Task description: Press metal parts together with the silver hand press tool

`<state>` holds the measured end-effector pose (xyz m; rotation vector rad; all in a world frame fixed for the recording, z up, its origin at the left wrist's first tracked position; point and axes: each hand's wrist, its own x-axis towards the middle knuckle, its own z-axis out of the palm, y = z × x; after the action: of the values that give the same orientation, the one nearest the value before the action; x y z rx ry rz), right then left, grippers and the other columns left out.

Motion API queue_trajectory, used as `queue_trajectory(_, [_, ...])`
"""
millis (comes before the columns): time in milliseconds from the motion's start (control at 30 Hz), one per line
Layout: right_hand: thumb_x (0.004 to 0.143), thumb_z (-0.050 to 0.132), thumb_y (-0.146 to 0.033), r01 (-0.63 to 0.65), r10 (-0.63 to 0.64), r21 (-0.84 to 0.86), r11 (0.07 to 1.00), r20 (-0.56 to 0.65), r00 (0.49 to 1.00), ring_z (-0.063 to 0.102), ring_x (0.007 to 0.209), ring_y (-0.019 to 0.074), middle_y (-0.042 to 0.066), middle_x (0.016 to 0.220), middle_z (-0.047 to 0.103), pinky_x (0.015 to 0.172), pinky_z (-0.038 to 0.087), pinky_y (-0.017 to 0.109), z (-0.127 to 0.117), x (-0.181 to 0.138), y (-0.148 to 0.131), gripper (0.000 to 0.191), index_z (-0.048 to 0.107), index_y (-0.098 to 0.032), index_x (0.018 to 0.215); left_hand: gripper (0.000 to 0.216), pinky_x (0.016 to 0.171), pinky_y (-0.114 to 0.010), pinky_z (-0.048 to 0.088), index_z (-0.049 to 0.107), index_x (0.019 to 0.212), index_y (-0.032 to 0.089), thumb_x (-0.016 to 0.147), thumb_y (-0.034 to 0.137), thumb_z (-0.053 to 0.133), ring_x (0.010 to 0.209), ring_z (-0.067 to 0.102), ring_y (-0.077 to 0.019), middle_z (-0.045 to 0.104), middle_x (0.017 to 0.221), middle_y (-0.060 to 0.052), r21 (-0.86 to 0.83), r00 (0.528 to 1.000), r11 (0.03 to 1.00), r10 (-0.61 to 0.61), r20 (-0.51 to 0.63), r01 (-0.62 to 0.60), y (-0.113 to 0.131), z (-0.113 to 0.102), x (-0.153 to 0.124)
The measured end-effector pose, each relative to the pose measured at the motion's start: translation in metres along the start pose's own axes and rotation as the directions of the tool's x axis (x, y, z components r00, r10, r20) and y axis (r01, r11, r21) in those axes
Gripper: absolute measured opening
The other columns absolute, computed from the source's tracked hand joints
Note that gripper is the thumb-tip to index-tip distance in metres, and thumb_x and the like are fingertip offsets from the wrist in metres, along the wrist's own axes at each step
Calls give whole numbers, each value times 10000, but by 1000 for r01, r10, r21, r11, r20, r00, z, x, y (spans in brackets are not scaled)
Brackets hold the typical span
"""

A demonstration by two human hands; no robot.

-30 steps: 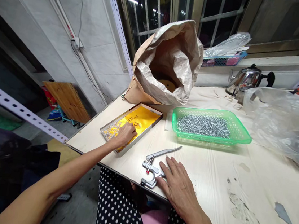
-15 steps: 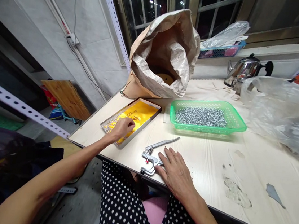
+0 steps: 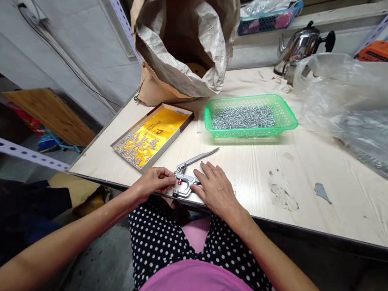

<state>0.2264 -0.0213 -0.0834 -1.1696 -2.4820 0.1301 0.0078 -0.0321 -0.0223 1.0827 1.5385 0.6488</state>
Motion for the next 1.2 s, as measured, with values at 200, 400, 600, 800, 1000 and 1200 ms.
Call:
queue_trajectory(200, [969,506,-385,-19,20,30,999,-6,1000,438,1336,324,182,1417,512,1101,356,533,1,0,0,419,573,-147,1307,170,483,-183,365,674,754,113,732,274,723,482,465,-57,580,579,29,57,998,997,-60,23,59,-3,1,2])
queue_trajectory(400, [974,498,-408,-21,21,3,1000,-1,1000,433,1333,338,172,1421,508,1098,358,523,2,0,1,434,568,-143,1310,172,491,-187,359,689,769,106,747,275,712,489,473,-64,591,572,18,91,997,993,-80,19,78,-3,0,2])
queue_trajectory(600, [972,499,-412,-18,17,-5,1000,-13,1000,433,1332,331,170,1418,511,1101,353,512,3,-1,1,435,571,-147,1309,193,479,-194,328,684,735,101,737,291,712,485,449,-65,579,561,17,136,997,988,-80,21,77,-1,3,2])
queue_trajectory(800, [970,499,-413,-18,18,-12,1000,-14,1000,436,1331,328,171,1417,511,1106,349,510,4,-1,1,438,577,-146,1309,204,475,-209,310,668,686,110,730,304,714,478,438,-73,567,539,19,172,995,981,-98,10,95,1,5,2])
queue_trajectory(1000, [980,477,-422,-5,5,-18,1000,-14,1000,434,1334,317,169,1421,505,1110,346,509,5,-1,3,441,561,-149,1317,135,502,-213,331,681,679,116,729,241,686,494,453,-80,572,540,23,207,994,972,-110,-2,108,1,6,3])
queue_trajectory(1200, [977,483,-421,-10,10,-19,1000,-19,1000,441,1325,326,172,1414,509,1102,353,512,5,-2,1,436,573,-148,1306,186,510,-218,331,699,713,115,728,299,682,529,473,-98,581,566,10,326,996,941,-91,-5,87,-6,5,6])
